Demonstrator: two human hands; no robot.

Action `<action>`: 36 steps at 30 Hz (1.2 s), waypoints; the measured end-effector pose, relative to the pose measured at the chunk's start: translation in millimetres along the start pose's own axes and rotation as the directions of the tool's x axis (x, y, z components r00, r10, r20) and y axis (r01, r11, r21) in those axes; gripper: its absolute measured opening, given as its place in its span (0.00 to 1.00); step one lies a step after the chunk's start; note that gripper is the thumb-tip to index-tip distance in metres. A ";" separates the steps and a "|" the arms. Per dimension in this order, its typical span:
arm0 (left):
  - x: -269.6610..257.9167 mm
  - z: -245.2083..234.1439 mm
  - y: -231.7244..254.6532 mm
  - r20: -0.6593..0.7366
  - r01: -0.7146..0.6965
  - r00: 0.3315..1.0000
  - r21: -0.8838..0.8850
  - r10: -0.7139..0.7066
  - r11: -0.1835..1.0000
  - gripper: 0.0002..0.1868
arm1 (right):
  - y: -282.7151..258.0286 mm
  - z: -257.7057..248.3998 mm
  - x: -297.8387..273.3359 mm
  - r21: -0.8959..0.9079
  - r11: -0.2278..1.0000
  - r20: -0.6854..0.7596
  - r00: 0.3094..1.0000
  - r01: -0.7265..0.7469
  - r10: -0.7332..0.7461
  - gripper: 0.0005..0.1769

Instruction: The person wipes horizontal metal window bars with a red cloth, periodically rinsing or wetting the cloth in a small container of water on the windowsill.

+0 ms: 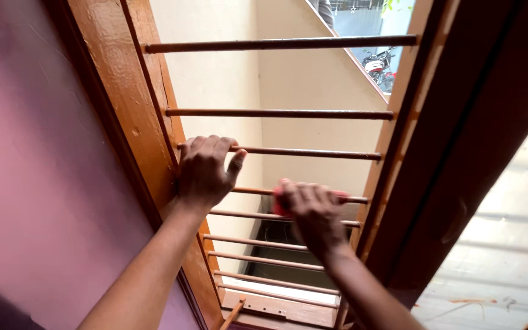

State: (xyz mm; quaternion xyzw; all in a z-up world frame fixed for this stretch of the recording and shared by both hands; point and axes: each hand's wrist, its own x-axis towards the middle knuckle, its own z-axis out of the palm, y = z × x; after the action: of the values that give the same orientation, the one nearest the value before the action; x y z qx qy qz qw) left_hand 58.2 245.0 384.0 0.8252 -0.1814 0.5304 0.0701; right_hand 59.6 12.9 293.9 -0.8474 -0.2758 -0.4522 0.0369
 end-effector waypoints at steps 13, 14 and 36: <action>6.6 -13.4 5.6 0.133 0.153 0.981 -0.076 -0.142 0.985 0.46 | -13.3 -97.0 29.0 0.085 0.995 -0.464 0.886 0.045 -0.001 0.26; 7.7 -13.2 3.5 0.155 0.164 0.976 -0.079 -0.150 0.983 0.47 | -18.1 -93.1 45.1 0.050 0.996 -0.451 0.891 0.073 -0.043 0.28; 3.9 -3.3 8.8 0.180 0.221 0.958 0.027 -0.222 0.975 0.50 | 34.5 -102.8 49.5 -0.310 0.943 -0.007 0.992 -0.121 0.125 0.04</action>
State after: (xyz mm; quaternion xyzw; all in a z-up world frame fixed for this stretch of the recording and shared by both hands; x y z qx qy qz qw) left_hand 53.6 236.9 388.3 0.8855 -0.0919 0.4420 0.1094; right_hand 21.9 -26.9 399.8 -0.8611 -0.1482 -0.4813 -0.0699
